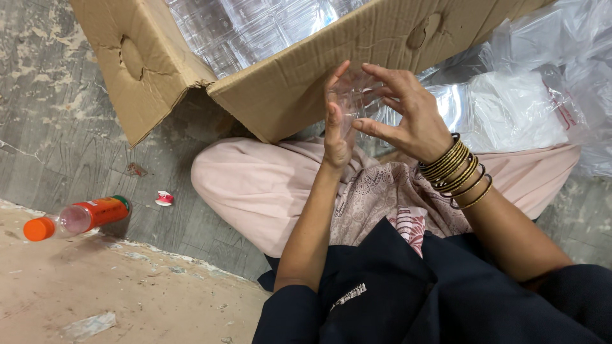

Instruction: The person sits on the floor and packs clear plastic containers into white plastic bags one at a time, placing each filled bag onto a growing pile beside them. They occasionally reach into a cardboard box to retrieve more containers and handle white straps or ties on the bags.

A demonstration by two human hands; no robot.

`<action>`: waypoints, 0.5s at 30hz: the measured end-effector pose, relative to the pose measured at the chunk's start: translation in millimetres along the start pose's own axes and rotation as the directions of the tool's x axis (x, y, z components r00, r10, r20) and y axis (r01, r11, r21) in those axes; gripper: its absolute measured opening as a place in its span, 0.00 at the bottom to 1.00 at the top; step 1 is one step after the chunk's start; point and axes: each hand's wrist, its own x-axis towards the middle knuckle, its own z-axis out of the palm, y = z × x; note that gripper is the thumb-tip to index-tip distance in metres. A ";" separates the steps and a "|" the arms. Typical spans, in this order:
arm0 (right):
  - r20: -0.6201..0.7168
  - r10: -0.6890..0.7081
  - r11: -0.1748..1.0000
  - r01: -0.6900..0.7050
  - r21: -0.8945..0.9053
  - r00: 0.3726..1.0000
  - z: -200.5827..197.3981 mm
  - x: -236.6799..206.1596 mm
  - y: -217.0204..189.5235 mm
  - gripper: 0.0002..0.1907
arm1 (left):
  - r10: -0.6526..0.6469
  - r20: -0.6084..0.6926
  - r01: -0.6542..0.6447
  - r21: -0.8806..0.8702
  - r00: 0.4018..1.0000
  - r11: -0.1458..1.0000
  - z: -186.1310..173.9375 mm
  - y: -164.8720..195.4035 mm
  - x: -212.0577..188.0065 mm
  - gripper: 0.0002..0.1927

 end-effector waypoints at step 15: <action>-0.022 -0.030 0.999 0.030 0.028 0.999 -3.8 -4.4 4.7 0.43 | 0.022 -0.008 -0.021 0.058 1.000 0.998 -6.0 -7.9 -1.3 0.39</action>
